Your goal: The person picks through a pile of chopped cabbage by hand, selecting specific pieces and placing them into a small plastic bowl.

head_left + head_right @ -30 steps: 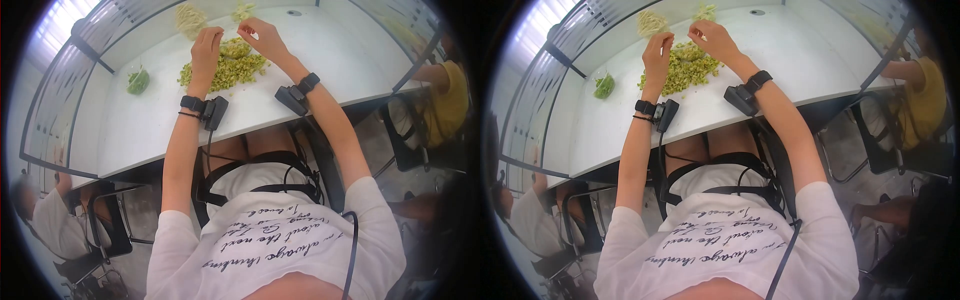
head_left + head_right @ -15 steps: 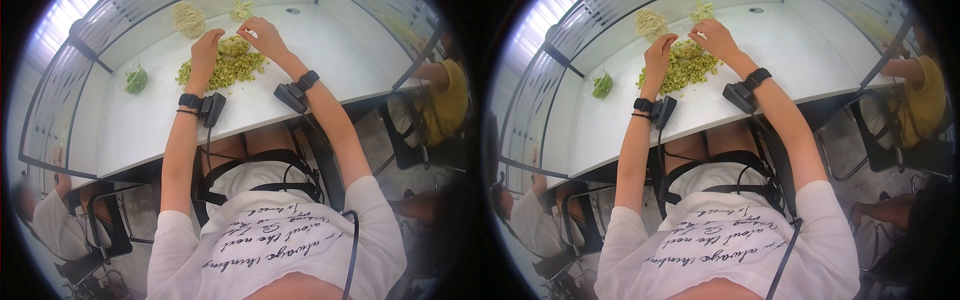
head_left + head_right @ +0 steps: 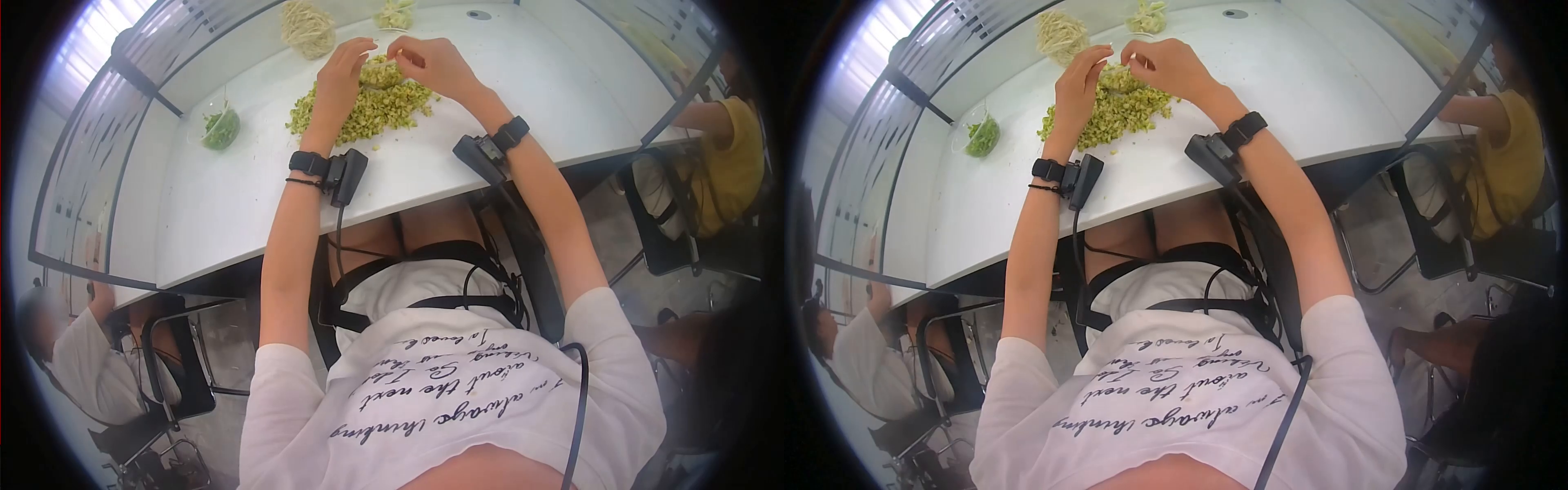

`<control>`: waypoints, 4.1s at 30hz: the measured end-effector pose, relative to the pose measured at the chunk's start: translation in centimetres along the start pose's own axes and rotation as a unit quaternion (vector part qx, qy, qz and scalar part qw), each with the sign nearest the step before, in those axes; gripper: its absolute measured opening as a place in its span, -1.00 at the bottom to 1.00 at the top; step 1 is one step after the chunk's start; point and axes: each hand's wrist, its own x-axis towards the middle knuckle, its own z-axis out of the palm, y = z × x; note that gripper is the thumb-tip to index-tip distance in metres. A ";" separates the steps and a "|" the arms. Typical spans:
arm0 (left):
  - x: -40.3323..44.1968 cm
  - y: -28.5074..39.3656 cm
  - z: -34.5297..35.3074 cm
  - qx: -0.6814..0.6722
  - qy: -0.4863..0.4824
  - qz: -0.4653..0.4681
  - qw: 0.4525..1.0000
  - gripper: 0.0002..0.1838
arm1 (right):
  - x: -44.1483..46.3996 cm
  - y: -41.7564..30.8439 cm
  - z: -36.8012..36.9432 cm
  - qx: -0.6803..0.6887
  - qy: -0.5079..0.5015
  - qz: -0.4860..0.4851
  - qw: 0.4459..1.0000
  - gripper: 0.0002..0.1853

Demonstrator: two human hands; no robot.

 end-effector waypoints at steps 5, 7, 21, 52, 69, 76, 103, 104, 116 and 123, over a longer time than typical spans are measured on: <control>-0.4 1.8 -1.4 0.025 -0.008 -0.015 1.000 -0.85 | -0.4 0.3 -0.9 -0.089 -0.083 -0.060 0.991 -0.87; -0.8 2.3 -1.9 0.068 -0.029 -0.010 0.997 -0.87 | -0.6 0.7 -1.4 -0.114 -0.107 -0.027 0.987 -0.88; -1.8 1.2 -2.0 0.101 -0.124 -0.034 0.986 -0.88 | -0.7 2.2 -0.8 -0.089 -0.208 -0.008 0.974 -0.89; -1.9 1.3 -2.2 0.107 -0.146 -0.050 0.982 -0.87 | -0.6 1.9 -0.4 -0.047 -0.235 0.023 0.971 -0.93; -2.0 1.2 -2.1 0.110 -0.142 -0.040 0.983 -0.87 | -0.6 2.0 -0.4 0.018 -0.179 0.055 0.982 -0.89; -2.0 1.1 -2.0 0.103 -0.137 -0.035 0.985 -0.87 | -0.6 1.5 -0.6 0.054 -0.200 0.049 0.977 -0.89; -2.1 1.1 -2.0 0.097 -0.155 -0.036 0.983 -0.86 | -0.6 2.7 0.4 0.010 -0.244 -0.045 0.969 -0.91; -2.1 1.1 -2.0 0.097 -0.154 -0.037 0.983 -0.85 | -0.6 2.7 0.4 0.008 -0.242 -0.045 0.969 -0.91; -1.9 1.2 -2.1 0.068 -0.169 -0.049 0.982 -0.85 | -0.6 2.7 0.5 0.001 -0.224 -0.021 0.974 -0.92; -2.0 1.0 -2.0 0.059 -0.168 -0.051 0.983 -0.86 | -0.4 2.2 0.2 0.106 -0.188 0.059 0.975 -0.92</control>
